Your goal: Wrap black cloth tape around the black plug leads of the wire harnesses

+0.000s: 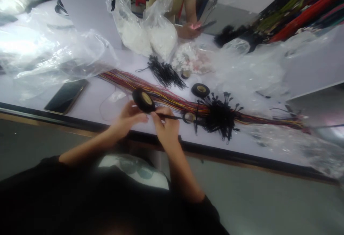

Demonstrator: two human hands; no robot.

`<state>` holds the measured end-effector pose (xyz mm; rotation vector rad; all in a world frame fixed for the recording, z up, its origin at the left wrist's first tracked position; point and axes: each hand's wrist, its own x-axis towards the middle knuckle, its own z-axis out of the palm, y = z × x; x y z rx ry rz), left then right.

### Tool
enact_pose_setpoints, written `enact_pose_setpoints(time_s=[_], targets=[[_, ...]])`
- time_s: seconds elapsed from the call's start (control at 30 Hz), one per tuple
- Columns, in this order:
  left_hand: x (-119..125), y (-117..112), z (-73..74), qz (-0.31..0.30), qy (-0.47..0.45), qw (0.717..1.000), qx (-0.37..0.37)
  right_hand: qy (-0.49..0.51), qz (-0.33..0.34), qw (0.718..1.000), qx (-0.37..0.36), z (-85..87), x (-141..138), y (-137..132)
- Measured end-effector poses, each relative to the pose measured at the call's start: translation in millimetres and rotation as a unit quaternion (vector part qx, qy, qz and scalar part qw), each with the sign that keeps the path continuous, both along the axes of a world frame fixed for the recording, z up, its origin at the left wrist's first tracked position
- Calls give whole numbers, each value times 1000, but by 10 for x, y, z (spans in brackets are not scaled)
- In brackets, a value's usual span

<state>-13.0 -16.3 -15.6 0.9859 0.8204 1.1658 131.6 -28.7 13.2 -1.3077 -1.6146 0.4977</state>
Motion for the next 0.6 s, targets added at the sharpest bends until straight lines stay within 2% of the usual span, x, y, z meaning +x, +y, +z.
enact_pose_setpoints(time_s=[0.07,0.17,0.23,0.3,0.4,0.53,0.6], targets=[[-49,81,-18,-73,-51,995,-41,2,30,1000,2,13,9,0],[-75,176,-12,-157,-91,983,-39,14,65,997,-26,13,1,-6],[-66,174,19,-147,-91,985,-11,59,61,995,-51,-16,-15,3],[-66,117,60,-115,-61,991,39,151,40,984,-83,-65,-29,32],[-121,-2,106,-88,50,983,152,263,9,959,-107,-137,-24,89],[-193,-49,92,-146,190,919,314,184,3,980,-80,-155,41,111],[-175,-14,62,-117,228,907,334,152,32,985,-70,-140,70,97]])
